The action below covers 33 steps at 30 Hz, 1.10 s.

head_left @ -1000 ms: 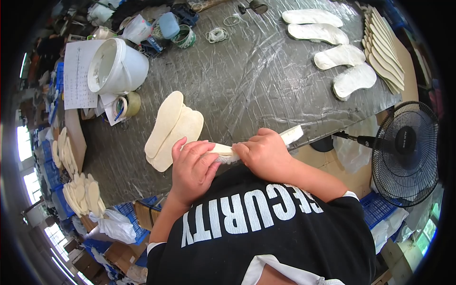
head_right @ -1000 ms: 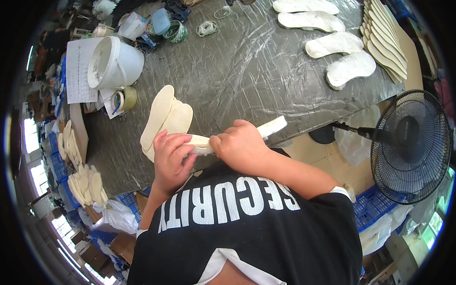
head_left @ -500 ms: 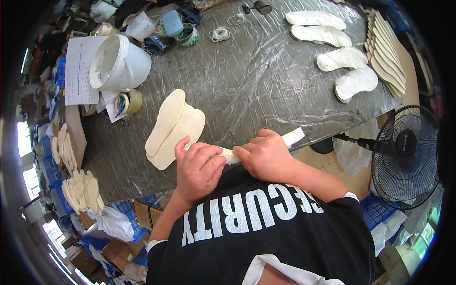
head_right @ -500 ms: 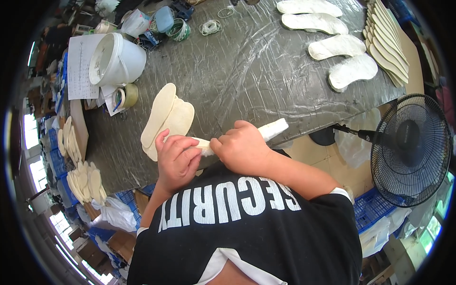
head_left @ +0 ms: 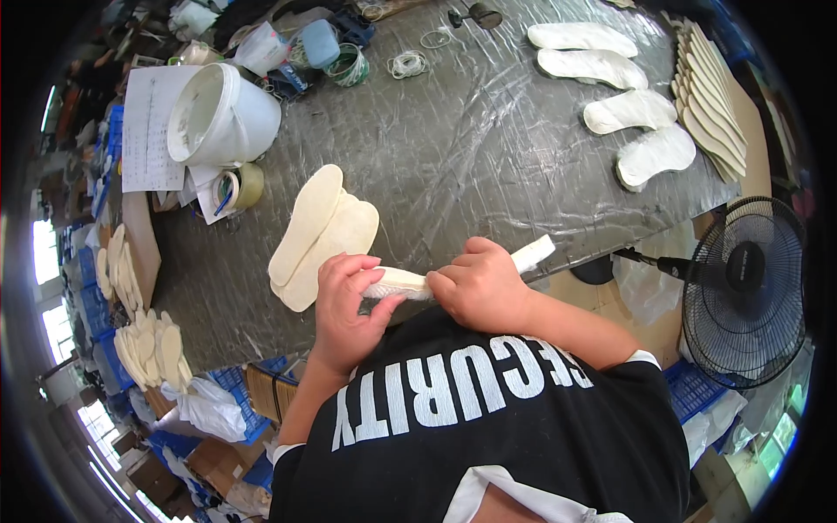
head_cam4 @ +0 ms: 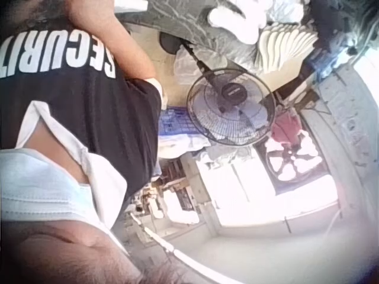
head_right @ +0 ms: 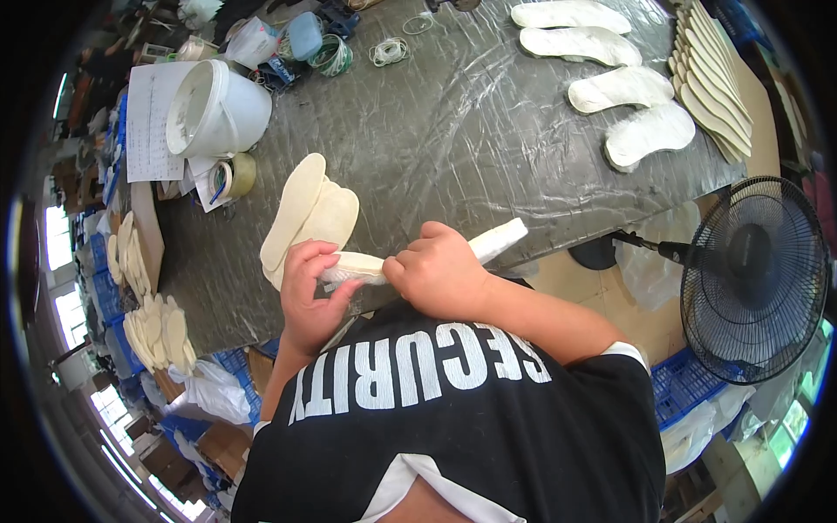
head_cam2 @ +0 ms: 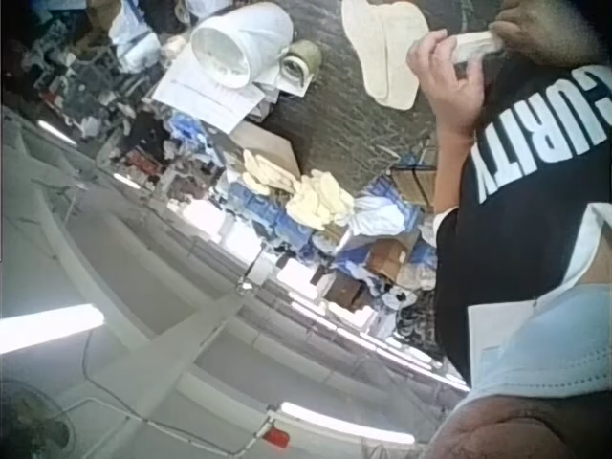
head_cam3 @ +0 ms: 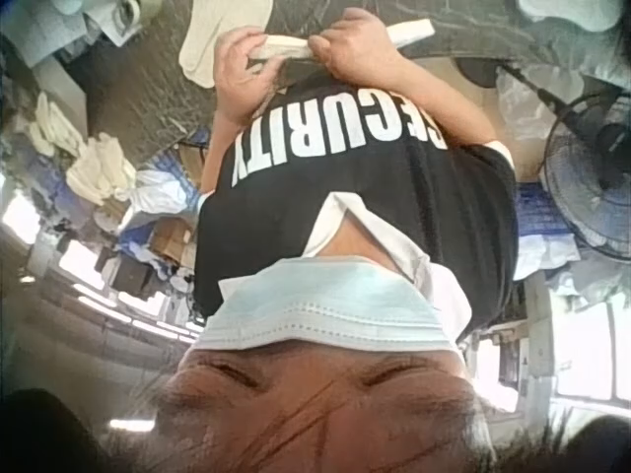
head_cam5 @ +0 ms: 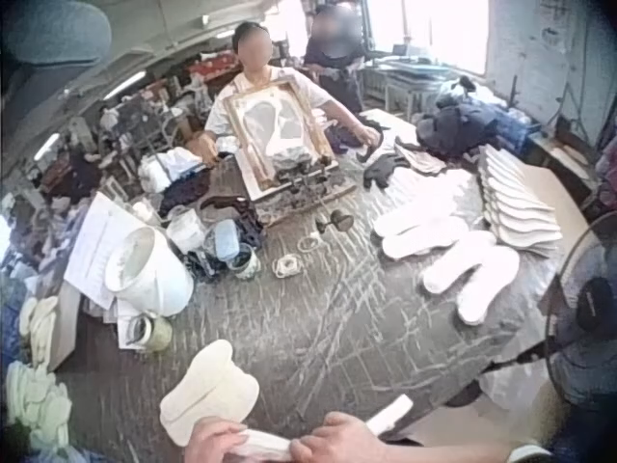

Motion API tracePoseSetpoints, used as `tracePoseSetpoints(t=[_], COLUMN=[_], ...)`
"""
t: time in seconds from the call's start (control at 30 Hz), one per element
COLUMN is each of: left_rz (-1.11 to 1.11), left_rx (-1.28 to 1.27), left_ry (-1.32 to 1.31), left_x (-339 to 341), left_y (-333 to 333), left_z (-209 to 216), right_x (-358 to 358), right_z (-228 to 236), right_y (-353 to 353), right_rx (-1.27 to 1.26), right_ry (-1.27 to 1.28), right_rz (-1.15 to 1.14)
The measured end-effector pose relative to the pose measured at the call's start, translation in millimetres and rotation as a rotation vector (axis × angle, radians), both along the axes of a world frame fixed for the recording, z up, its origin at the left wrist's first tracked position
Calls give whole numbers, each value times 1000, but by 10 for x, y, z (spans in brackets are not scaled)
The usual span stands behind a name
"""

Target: Applying fuzzy lining material to shoe insoles by hand.

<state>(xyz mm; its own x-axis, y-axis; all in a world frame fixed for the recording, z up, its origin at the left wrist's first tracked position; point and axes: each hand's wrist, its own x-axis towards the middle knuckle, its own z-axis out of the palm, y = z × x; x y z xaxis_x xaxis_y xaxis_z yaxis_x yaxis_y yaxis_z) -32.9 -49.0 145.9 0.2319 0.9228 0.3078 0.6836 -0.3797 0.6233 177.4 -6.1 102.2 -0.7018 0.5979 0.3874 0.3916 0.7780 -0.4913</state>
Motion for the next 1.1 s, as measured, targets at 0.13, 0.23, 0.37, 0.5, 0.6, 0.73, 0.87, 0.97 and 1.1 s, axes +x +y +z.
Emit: tracePoseSetpoints(t=[0.13, 0.23, 0.37, 0.5, 0.6, 0.73, 0.87, 0.97, 1.1], left_rz=[69, 35, 99, 31, -15, 19, 252, 31, -94], left_rx=[-77, -145, -187, -99, -107, -264, -561, -402, -354], left_ry=[-98, -184, -344, -408, -427, -553, -816, -763, -660], left_x=[-103, -152, -144, -97, -95, -39, 84, -34, -36], left_y=[-43, -48, -76, -60, -55, -67, -64, -71, -40], left_z=[-15, -49, -166, -212, -231, -210, -101, -260, -281], right_x=[-5, -5, -9, -47, -54, -42, -36, -55, -96], right_z=[22, 25, 49, 60, 57, -20, -22, 15, 9], right_y=[12, 25, 22, 11, 16, 3, 8, 14, 19], right_rx=[6, -8, -42, -156, -149, -75, -27, -64, -50], right_ry=[11, -15, -24, -1, 34, 84, 130, 98, 177], right_rz=[5, 36, 14, 24, 26, 43, 19, 2, -19])
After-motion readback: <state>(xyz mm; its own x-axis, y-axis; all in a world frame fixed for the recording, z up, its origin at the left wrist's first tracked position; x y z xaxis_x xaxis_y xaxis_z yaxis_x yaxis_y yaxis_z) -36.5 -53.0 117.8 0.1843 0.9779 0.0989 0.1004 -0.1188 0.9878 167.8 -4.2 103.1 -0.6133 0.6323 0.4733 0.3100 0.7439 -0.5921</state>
